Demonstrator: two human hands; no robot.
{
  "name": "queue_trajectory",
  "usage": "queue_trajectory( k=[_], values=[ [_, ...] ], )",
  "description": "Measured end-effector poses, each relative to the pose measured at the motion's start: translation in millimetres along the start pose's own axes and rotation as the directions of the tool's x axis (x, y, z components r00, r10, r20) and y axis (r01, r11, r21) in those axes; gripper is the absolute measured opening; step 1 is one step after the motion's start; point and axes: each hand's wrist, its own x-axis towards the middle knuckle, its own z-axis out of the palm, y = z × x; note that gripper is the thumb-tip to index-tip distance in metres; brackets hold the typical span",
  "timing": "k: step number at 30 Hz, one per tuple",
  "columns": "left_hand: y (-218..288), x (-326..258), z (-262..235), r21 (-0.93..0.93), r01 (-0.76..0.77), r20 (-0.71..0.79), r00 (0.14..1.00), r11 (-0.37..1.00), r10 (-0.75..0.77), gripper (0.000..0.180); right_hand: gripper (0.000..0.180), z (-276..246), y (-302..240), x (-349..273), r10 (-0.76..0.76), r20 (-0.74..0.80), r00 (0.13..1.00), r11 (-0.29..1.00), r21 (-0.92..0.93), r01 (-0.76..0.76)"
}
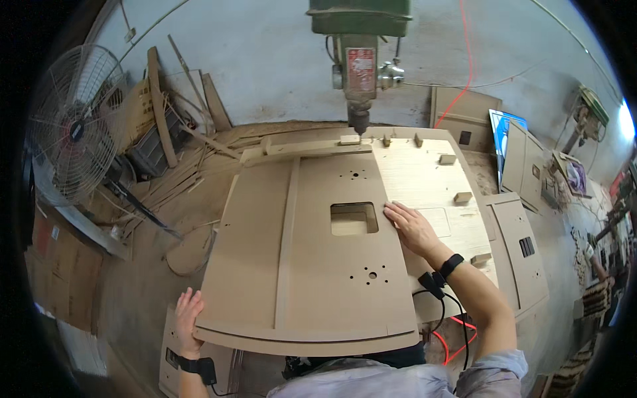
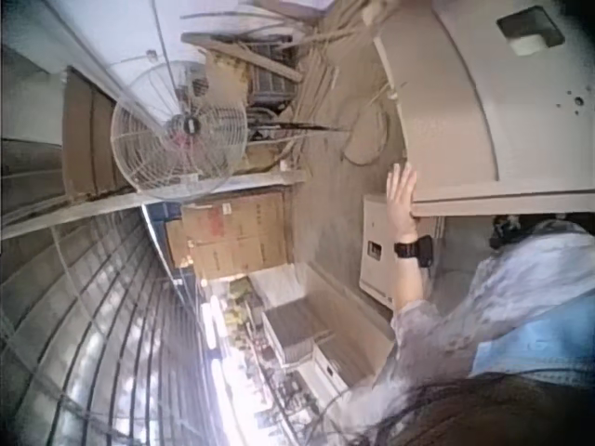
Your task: Sanding the edges of wood panels and using a drill press to create holes for assembly.
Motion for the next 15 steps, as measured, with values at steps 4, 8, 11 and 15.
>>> queue_trajectory(
  k=[4, 8, 11, 15],
  values=[
    [11, 24, -38, -0.003, -0.072, -0.19, 0.979, 0.997, 0.071, 0.021, 0.037, -16, -15, 5, -0.027, -0.165, 0.986, 0.999, -0.024, 0.023],
    [-40, 36, -64, -0.748, 0.1, -0.238, 0.883, 0.656, -0.405, 0.028, 0.029, -40, -6, 16, 0.026, -0.275, 0.961, 0.991, 0.13, 0.011],
    [5, 144, -107, -0.312, -0.144, -0.534, 0.844, 0.939, -0.048, 0.038, 0.019, -83, -27, 28, 0.143, -0.372, 0.917, 0.975, 0.213, -0.066],
    [-1, 245, -154, -0.553, -0.202, -0.686, 0.661, 0.809, -0.304, 0.04, 0.028, -130, -52, 52, 0.21, -0.57, 0.795, 0.948, 0.319, -0.022]
  ],
)
